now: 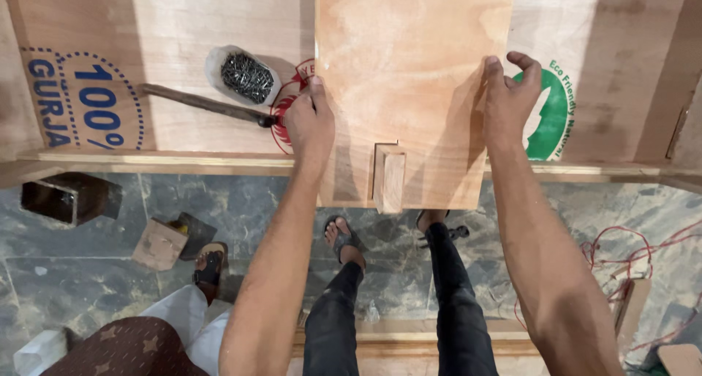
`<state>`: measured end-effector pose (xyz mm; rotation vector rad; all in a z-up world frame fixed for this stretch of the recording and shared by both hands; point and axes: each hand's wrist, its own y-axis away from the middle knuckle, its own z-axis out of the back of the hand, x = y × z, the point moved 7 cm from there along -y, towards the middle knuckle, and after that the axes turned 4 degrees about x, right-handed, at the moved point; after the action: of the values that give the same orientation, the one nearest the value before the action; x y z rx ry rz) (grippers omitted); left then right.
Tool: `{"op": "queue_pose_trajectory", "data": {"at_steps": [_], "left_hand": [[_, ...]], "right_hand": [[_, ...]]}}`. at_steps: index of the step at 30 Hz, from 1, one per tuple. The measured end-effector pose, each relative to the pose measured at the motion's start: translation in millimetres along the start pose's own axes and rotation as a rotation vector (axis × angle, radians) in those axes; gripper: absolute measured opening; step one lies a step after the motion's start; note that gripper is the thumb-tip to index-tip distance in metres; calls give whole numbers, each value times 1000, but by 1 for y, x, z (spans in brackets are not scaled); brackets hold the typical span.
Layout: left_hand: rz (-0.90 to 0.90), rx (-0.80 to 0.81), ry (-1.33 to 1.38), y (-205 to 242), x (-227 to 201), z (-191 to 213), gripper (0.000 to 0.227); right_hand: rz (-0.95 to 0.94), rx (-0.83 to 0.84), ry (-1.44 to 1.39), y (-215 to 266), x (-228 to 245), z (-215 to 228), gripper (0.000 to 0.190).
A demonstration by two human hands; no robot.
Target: The person positions wooden components together on the floor and hammers nails into the joints to secure them. They handle a hammer and individual nails, reaching into a container to retrieve more nails as they work around the edges of the structure.
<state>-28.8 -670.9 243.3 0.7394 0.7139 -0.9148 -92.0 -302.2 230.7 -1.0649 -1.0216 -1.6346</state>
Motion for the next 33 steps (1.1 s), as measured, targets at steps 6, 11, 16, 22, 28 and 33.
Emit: {"op": "queue_pose_trajectory", "data": {"at_steps": [6, 11, 16, 22, 28, 33], "left_hand": [[-65, 121, -26, 11, 28, 25, 39], [-65, 191, 96, 70, 45, 67, 16], [-278, 217, -27, 141, 38, 84, 23], [-314, 264, -188, 184, 39, 68, 47], [-387, 167, -299, 186, 55, 48, 42], [-501, 97, -288, 191, 66, 42, 39]], "right_hand": [[107, 116, 179, 13, 1, 20, 49], [91, 94, 32, 77, 17, 63, 34], [59, 31, 54, 167, -2, 102, 15], [109, 115, 122, 216, -24, 93, 26], [329, 165, 249, 233, -22, 76, 30], [444, 132, 399, 234, -16, 70, 36]]}}
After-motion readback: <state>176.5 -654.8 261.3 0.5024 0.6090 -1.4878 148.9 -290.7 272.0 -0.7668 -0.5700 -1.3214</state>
